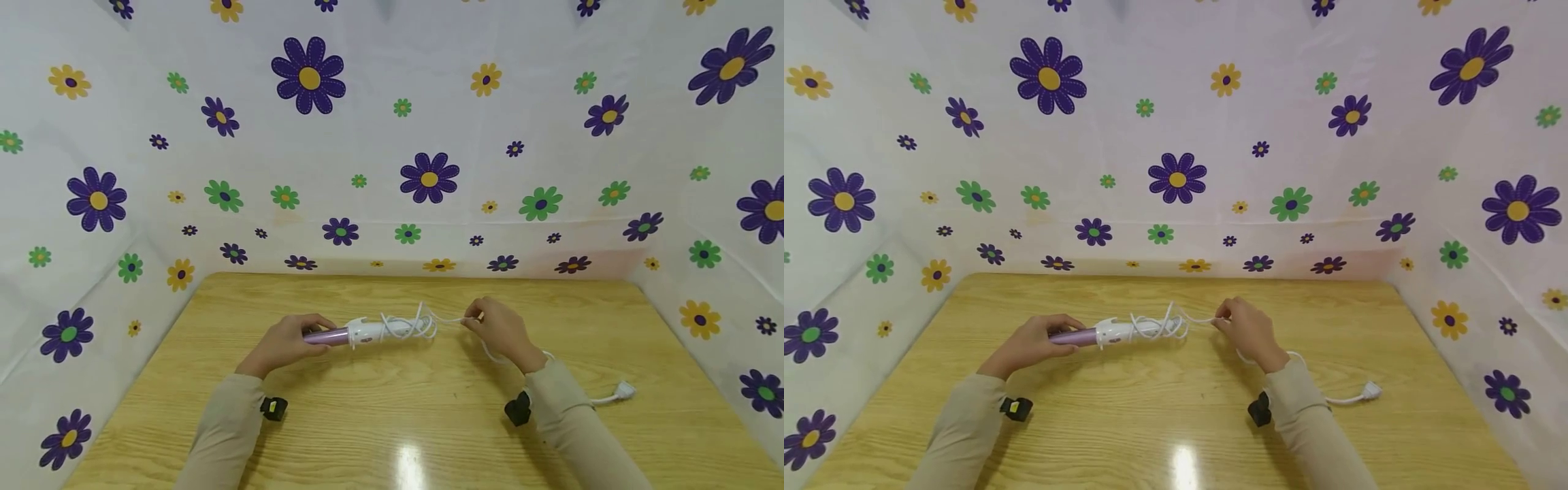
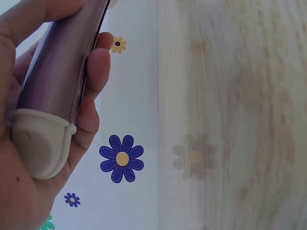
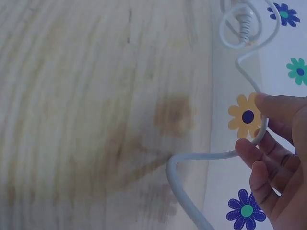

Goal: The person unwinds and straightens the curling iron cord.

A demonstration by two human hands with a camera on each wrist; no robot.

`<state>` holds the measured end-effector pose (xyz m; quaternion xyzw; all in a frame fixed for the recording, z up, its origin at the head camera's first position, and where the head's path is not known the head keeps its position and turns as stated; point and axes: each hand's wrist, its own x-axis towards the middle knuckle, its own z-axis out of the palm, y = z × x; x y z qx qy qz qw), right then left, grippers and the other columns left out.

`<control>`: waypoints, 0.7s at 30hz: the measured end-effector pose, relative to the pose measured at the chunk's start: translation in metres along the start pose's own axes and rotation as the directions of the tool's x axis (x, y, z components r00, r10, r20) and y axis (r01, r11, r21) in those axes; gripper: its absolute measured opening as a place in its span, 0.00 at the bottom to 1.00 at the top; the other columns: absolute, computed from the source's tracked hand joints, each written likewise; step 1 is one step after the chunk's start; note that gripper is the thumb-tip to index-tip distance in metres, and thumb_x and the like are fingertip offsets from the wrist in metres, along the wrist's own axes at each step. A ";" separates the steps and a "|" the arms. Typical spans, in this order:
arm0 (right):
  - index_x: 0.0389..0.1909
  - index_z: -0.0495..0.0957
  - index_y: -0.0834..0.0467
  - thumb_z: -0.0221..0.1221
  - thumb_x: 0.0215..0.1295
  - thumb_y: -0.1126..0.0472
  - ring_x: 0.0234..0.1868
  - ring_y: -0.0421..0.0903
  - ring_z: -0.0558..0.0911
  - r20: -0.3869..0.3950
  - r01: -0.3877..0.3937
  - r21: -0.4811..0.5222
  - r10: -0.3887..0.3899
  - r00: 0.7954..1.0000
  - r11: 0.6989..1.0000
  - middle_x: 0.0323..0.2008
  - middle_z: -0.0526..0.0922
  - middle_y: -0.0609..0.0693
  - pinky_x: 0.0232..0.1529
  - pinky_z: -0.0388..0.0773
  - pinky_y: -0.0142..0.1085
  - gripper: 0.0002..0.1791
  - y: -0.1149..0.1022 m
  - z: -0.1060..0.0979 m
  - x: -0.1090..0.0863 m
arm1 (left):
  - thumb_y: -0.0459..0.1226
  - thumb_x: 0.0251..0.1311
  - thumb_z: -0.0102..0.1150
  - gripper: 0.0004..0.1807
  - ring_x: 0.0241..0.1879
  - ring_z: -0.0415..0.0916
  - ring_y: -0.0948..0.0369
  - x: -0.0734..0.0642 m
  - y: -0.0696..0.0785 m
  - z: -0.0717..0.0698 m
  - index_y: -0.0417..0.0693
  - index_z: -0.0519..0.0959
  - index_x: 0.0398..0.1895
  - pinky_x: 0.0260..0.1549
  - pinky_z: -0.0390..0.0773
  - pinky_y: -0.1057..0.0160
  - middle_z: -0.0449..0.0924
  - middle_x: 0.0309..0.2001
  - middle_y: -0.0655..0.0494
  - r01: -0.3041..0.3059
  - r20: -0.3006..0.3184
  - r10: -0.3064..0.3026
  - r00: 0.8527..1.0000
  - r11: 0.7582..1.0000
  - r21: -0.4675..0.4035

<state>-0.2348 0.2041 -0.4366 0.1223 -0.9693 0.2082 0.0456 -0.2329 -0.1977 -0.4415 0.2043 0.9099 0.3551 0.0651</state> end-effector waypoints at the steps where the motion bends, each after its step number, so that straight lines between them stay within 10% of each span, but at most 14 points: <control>1: 0.36 0.81 0.56 0.62 0.64 0.53 0.33 0.46 0.80 -0.023 0.004 0.006 -0.004 1.000 1.000 0.37 0.82 0.52 0.28 0.74 0.38 0.10 0.001 -0.001 0.000 | 0.41 0.52 0.70 0.16 0.34 0.75 0.60 0.000 0.000 0.000 0.57 0.82 0.46 0.36 0.74 0.60 0.82 0.36 0.55 -0.002 0.004 0.002 1.000 1.000 -0.003; 9: 0.36 0.80 0.56 0.63 0.63 0.54 0.34 0.46 0.81 -0.114 0.103 0.060 -0.095 0.989 0.993 0.38 0.80 0.51 0.27 0.73 0.36 0.09 0.004 -0.009 -0.006 | 0.41 0.52 0.70 0.17 0.37 0.76 0.60 -0.003 -0.008 0.002 0.55 0.82 0.47 0.39 0.74 0.61 0.83 0.39 0.53 -0.002 0.017 0.002 1.000 0.999 -0.038; 21: 0.29 0.79 0.50 0.66 0.59 0.58 0.34 0.40 0.80 -0.035 0.214 0.167 -0.211 0.977 0.963 0.36 0.80 0.45 0.33 0.74 0.34 0.04 0.013 -0.021 -0.022 | 0.40 0.52 0.70 0.17 0.36 0.75 0.58 0.002 -0.015 0.002 0.56 0.82 0.47 0.38 0.74 0.60 0.82 0.37 0.53 0.030 0.021 -0.029 0.999 0.998 -0.057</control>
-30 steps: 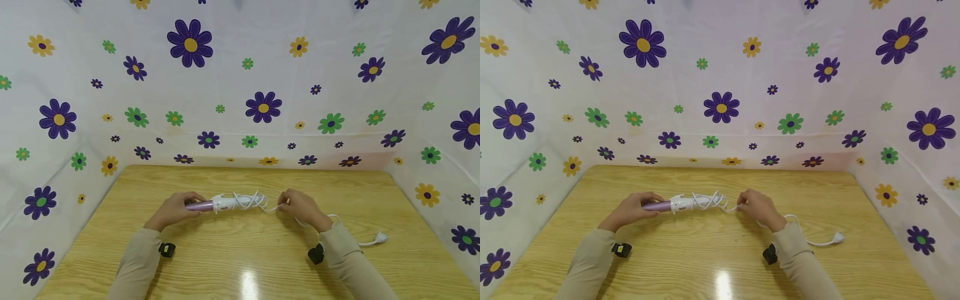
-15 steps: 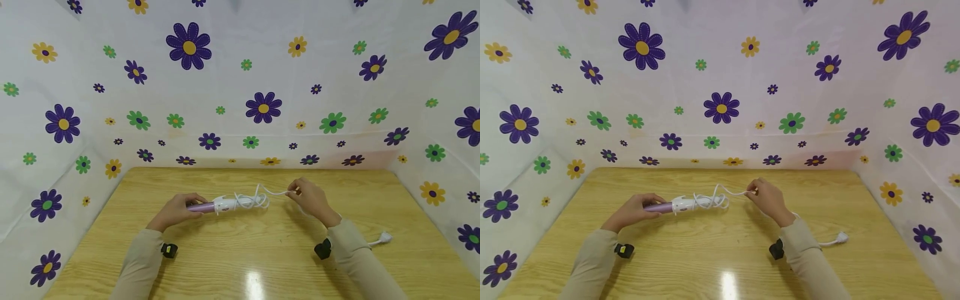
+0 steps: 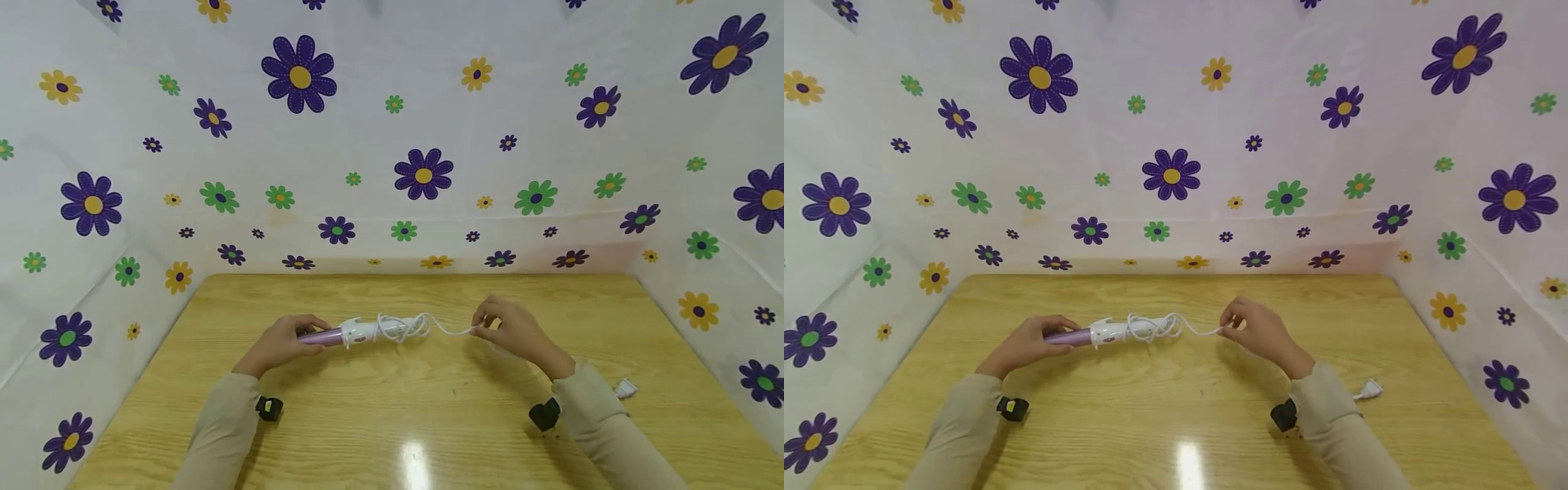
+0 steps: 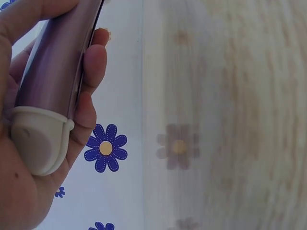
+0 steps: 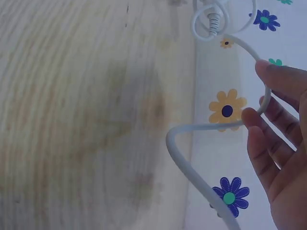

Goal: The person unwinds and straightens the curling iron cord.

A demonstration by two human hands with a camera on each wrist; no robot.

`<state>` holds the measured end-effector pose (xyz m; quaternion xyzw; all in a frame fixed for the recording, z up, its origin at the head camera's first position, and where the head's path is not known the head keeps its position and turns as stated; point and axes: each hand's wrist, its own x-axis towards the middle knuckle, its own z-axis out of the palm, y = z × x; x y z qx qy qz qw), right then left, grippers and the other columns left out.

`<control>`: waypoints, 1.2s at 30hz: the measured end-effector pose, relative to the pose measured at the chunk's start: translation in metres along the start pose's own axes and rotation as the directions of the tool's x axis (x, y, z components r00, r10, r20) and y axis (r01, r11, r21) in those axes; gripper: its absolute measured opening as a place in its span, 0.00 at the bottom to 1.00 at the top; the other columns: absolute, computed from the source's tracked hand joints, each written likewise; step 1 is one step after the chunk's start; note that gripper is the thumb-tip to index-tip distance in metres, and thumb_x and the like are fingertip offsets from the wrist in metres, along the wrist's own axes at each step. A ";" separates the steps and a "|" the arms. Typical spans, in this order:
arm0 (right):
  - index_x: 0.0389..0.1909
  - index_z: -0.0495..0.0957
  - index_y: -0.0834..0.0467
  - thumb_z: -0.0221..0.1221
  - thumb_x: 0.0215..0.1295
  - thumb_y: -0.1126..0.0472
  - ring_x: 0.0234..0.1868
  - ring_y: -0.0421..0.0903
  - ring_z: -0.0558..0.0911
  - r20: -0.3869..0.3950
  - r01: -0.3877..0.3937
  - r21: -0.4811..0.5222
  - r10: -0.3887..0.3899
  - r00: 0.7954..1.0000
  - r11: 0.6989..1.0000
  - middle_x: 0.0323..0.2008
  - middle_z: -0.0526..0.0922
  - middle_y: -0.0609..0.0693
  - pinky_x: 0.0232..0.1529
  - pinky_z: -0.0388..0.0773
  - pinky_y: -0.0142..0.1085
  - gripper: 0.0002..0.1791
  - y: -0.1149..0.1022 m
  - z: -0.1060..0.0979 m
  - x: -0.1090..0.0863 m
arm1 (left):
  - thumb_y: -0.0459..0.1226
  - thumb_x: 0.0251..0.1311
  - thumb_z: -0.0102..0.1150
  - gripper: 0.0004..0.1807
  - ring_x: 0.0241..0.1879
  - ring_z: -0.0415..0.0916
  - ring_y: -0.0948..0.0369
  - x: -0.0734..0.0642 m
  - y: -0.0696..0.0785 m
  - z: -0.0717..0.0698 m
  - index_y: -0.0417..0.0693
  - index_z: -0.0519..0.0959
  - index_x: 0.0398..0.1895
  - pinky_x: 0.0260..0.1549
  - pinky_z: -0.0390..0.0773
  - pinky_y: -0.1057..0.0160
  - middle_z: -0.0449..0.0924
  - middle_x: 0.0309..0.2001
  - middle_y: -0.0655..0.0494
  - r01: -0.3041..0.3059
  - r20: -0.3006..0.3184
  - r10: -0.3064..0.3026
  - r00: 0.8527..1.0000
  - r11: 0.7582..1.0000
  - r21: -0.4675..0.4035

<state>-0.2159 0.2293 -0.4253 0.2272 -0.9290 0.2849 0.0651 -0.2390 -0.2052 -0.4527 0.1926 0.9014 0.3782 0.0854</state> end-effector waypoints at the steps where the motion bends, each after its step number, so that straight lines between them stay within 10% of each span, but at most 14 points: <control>1: 0.29 0.79 0.50 0.66 0.59 0.59 0.34 0.39 0.79 0.021 -0.001 0.026 0.000 1.000 1.000 0.36 0.80 0.45 0.34 0.75 0.34 0.04 0.001 0.001 -0.001 | 0.40 0.52 0.70 0.17 0.36 0.75 0.58 0.000 0.000 0.000 0.56 0.82 0.47 0.38 0.74 0.60 0.82 0.37 0.53 0.001 0.000 -0.001 1.000 1.000 0.000; 20: 0.35 0.83 0.54 0.63 0.62 0.59 0.38 0.43 0.79 0.141 -0.009 -0.018 0.012 0.990 1.000 0.39 0.83 0.48 0.40 0.76 0.40 0.04 0.005 0.003 0.004 | 0.40 0.53 0.69 0.17 0.37 0.76 0.59 -0.003 0.008 -0.009 0.56 0.82 0.47 0.38 0.74 0.59 0.83 0.39 0.52 -0.018 -0.017 0.018 1.000 1.000 -0.003; 36: 0.51 0.79 0.62 0.61 0.65 0.59 0.43 0.50 0.81 0.189 -0.081 0.149 0.052 0.981 0.986 0.51 0.81 0.58 0.40 0.78 0.40 0.16 -0.026 0.014 0.030 | 0.41 0.52 0.70 0.17 0.36 0.76 0.58 -0.003 0.004 -0.008 0.57 0.82 0.48 0.37 0.74 0.60 0.83 0.39 0.53 -0.039 -0.026 0.039 0.999 0.999 0.008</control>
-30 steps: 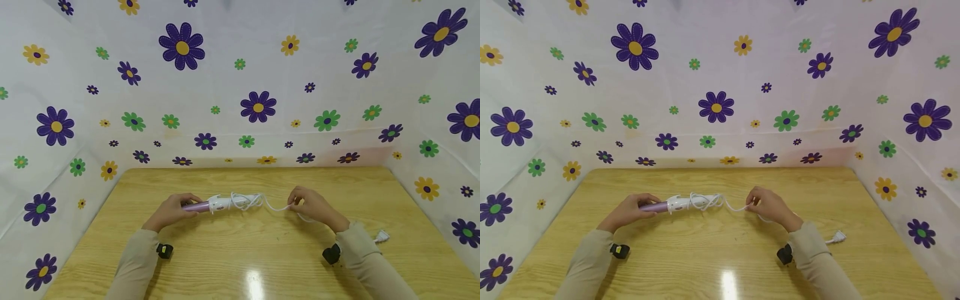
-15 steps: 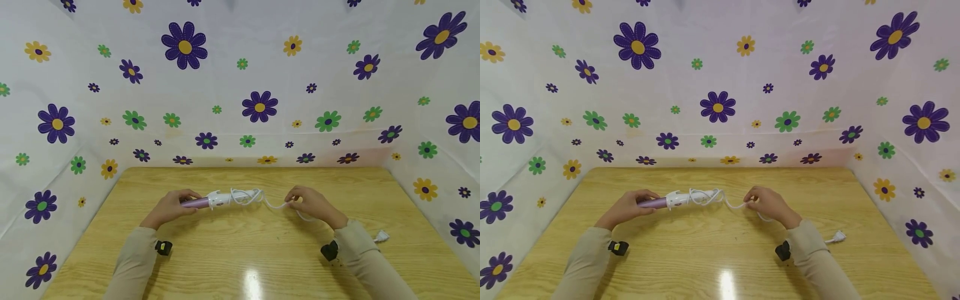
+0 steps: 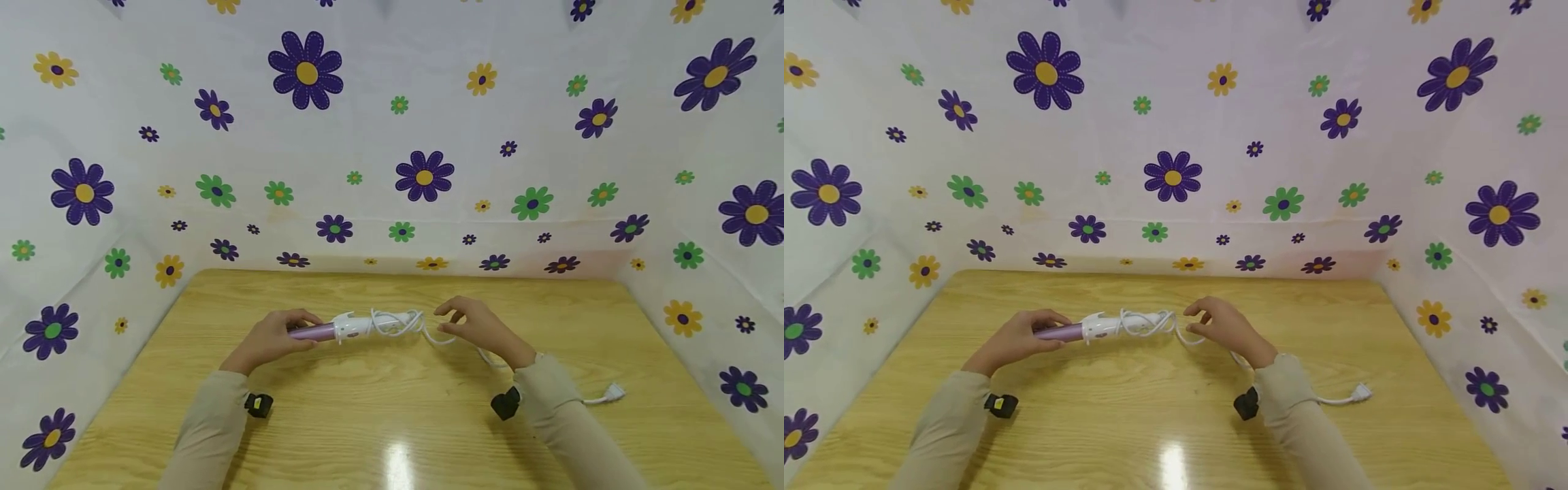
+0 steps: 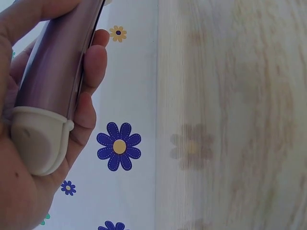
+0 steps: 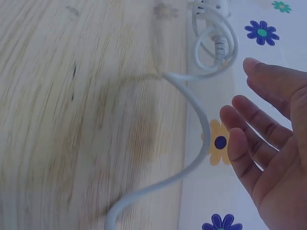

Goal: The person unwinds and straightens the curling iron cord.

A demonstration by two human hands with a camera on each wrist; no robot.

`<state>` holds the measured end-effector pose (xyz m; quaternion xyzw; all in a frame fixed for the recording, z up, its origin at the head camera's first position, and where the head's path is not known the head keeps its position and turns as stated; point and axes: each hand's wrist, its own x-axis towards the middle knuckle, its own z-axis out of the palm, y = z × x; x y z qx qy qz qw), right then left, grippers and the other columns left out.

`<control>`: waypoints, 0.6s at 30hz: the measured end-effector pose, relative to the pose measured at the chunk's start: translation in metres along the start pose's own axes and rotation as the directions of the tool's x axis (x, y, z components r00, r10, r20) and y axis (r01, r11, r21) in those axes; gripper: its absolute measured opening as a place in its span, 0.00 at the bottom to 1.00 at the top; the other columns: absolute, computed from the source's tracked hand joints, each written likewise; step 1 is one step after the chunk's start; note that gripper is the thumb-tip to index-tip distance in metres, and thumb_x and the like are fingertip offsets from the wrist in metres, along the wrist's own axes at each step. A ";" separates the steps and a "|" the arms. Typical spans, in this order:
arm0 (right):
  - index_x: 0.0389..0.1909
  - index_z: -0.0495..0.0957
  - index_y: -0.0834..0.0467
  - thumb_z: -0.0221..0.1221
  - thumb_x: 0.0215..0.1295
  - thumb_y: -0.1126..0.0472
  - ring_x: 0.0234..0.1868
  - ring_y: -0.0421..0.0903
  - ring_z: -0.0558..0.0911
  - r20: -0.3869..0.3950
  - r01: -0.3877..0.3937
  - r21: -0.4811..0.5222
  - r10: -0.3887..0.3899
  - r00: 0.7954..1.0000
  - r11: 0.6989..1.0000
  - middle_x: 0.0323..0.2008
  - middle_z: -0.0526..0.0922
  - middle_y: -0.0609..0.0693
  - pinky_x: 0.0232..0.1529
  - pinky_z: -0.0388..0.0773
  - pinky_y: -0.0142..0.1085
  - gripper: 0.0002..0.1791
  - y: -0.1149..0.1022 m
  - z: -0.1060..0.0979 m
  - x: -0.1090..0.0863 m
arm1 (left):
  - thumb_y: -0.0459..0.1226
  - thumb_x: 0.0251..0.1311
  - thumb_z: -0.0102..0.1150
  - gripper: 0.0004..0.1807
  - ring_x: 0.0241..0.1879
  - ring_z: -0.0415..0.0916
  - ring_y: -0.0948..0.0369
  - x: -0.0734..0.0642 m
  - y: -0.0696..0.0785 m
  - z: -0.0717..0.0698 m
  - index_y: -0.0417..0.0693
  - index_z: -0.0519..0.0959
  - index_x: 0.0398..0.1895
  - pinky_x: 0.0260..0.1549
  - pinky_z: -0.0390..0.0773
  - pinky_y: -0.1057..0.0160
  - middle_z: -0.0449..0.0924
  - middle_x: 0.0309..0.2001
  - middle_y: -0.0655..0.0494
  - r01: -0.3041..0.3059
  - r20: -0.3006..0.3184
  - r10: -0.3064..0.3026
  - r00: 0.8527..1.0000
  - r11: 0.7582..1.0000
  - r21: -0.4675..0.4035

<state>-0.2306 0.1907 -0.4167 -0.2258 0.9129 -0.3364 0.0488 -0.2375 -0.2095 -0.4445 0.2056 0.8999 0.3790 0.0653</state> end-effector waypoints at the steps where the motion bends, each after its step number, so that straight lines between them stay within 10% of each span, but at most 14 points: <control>1: 0.52 0.78 0.61 0.60 0.66 0.59 0.44 0.50 0.80 0.010 -0.010 0.016 0.010 1.000 1.000 0.52 0.81 0.58 0.40 0.78 0.40 0.17 -0.002 0.003 0.002 | 0.41 0.52 0.70 0.17 0.36 0.76 0.59 -0.001 -0.001 -0.001 0.57 0.82 0.48 0.37 0.74 0.60 0.83 0.39 0.53 0.001 -0.001 -0.001 1.000 1.000 0.004; 18: 0.47 0.80 0.56 0.59 0.67 0.59 0.44 0.50 0.81 0.037 -0.081 0.120 0.077 0.996 0.989 0.52 0.81 0.56 0.42 0.79 0.41 0.10 -0.006 0.018 0.025 | 0.40 0.50 0.71 0.17 0.35 0.76 0.59 0.000 0.004 0.002 0.57 0.82 0.46 0.36 0.74 0.60 0.82 0.36 0.54 -0.014 -0.011 0.014 1.000 1.000 0.000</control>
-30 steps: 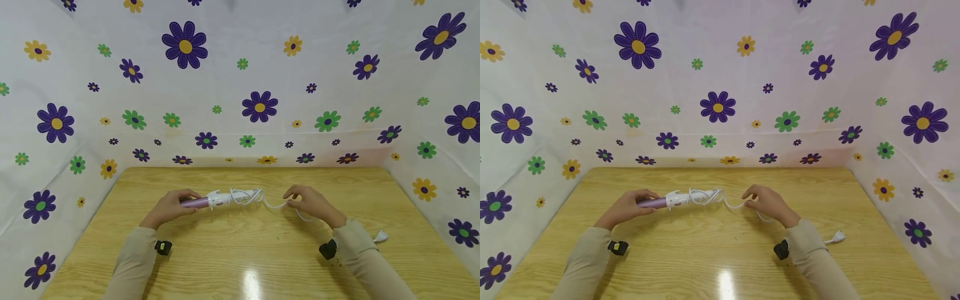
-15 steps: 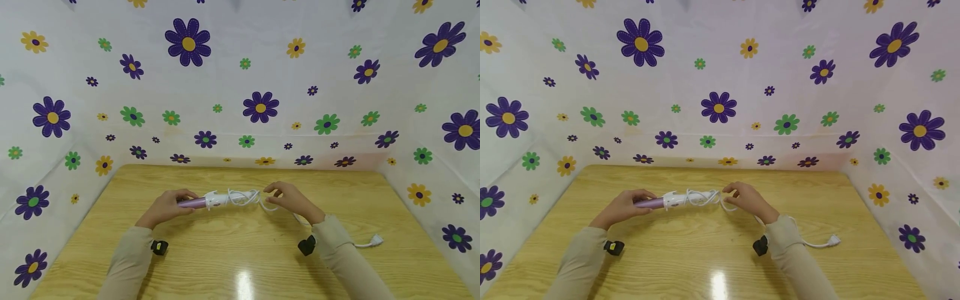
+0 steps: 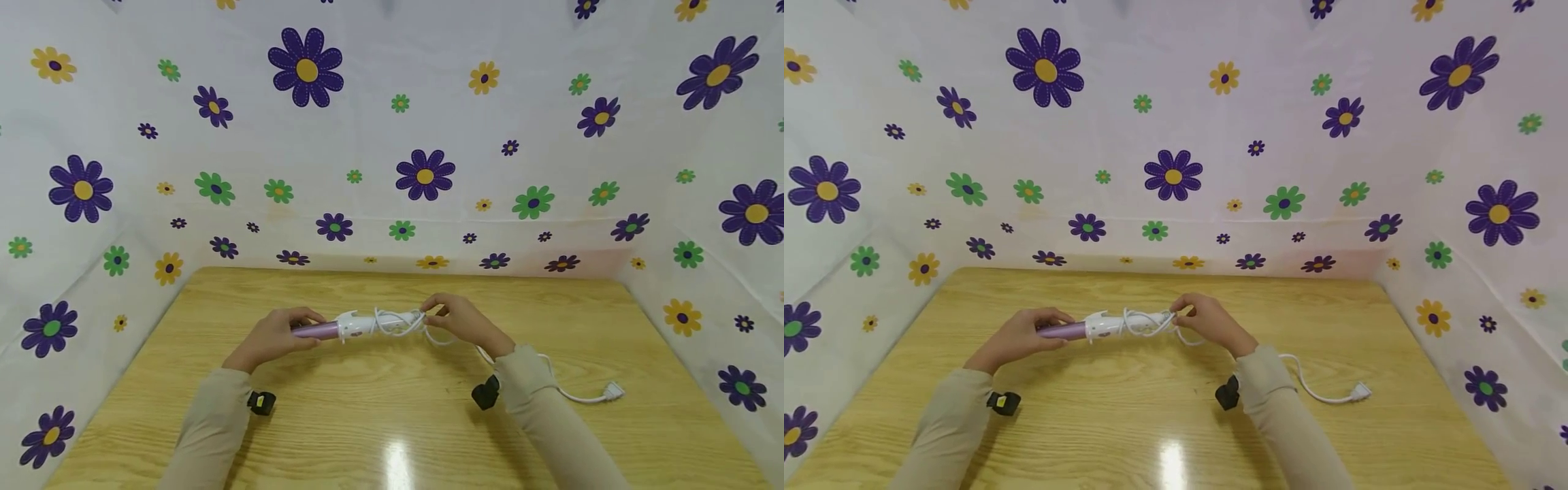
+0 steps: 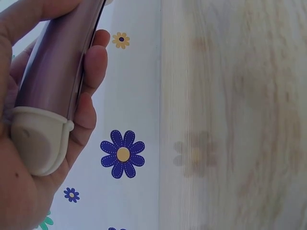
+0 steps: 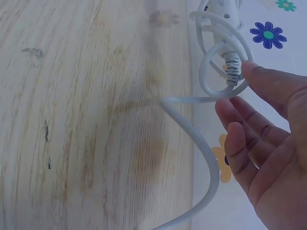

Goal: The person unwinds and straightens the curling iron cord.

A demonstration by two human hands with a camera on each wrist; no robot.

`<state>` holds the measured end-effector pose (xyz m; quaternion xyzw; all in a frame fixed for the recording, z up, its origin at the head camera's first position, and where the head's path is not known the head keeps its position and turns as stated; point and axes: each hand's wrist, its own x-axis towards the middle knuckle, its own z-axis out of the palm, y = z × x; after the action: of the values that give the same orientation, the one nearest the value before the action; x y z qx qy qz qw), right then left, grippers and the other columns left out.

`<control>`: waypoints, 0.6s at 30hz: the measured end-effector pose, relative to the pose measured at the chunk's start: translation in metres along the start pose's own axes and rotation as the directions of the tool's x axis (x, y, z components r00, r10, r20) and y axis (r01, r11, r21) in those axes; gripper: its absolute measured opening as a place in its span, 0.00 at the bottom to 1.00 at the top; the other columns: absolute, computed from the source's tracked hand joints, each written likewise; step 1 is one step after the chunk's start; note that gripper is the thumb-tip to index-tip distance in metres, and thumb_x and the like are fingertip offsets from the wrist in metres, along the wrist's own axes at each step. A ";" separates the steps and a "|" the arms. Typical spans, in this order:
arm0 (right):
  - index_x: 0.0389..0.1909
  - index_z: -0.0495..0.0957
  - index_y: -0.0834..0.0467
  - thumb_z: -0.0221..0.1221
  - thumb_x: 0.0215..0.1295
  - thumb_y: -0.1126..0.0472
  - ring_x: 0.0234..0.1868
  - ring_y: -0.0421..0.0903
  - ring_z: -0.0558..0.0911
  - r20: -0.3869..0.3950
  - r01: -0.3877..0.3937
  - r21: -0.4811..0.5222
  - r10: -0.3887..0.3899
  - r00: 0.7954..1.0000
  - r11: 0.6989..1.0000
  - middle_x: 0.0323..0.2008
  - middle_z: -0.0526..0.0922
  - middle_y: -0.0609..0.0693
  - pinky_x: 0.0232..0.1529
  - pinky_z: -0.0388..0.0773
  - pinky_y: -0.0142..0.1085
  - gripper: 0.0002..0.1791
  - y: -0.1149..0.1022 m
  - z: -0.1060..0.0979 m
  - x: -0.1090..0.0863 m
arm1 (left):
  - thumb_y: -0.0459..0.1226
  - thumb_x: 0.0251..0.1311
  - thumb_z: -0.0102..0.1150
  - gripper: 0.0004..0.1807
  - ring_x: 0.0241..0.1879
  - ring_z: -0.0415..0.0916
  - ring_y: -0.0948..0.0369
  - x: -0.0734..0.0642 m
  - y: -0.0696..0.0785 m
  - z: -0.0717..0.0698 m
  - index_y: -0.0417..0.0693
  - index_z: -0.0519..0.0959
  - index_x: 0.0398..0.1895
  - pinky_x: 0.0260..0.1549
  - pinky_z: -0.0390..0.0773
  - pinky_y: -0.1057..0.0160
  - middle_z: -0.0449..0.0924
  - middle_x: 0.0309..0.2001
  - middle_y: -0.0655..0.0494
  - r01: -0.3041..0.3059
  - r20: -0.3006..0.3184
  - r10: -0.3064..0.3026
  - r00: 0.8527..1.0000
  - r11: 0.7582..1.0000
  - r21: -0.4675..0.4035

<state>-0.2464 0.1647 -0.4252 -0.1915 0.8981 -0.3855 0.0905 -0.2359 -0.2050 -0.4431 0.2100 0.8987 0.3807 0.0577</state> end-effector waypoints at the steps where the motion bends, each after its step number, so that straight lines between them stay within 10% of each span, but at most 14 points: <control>1: 0.45 0.80 0.57 0.59 0.67 0.61 0.43 0.50 0.81 0.001 0.008 -0.001 -0.008 1.000 1.000 0.52 0.81 0.57 0.42 0.79 0.41 0.09 -0.001 0.000 0.001 | 0.40 0.50 0.71 0.18 0.35 0.76 0.59 0.000 0.001 0.000 0.57 0.82 0.46 0.36 0.74 0.60 0.82 0.36 0.55 0.001 0.002 -0.001 1.000 1.000 0.001; 18: 0.37 0.79 0.57 0.61 0.64 0.62 0.39 0.46 0.82 0.016 0.115 -0.088 -0.114 0.993 0.989 0.41 0.82 0.53 0.41 0.79 0.38 0.04 -0.006 -0.009 -0.010 | 0.41 0.52 0.70 0.17 0.36 0.76 0.59 -0.001 0.001 -0.004 0.55 0.82 0.47 0.37 0.74 0.61 0.83 0.39 0.53 0.015 0.009 -0.015 1.000 1.000 0.024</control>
<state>-0.2387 0.1706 -0.4145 -0.2486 0.9014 -0.3485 0.0647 -0.2358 -0.2074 -0.4390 0.2056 0.9045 0.3685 0.0619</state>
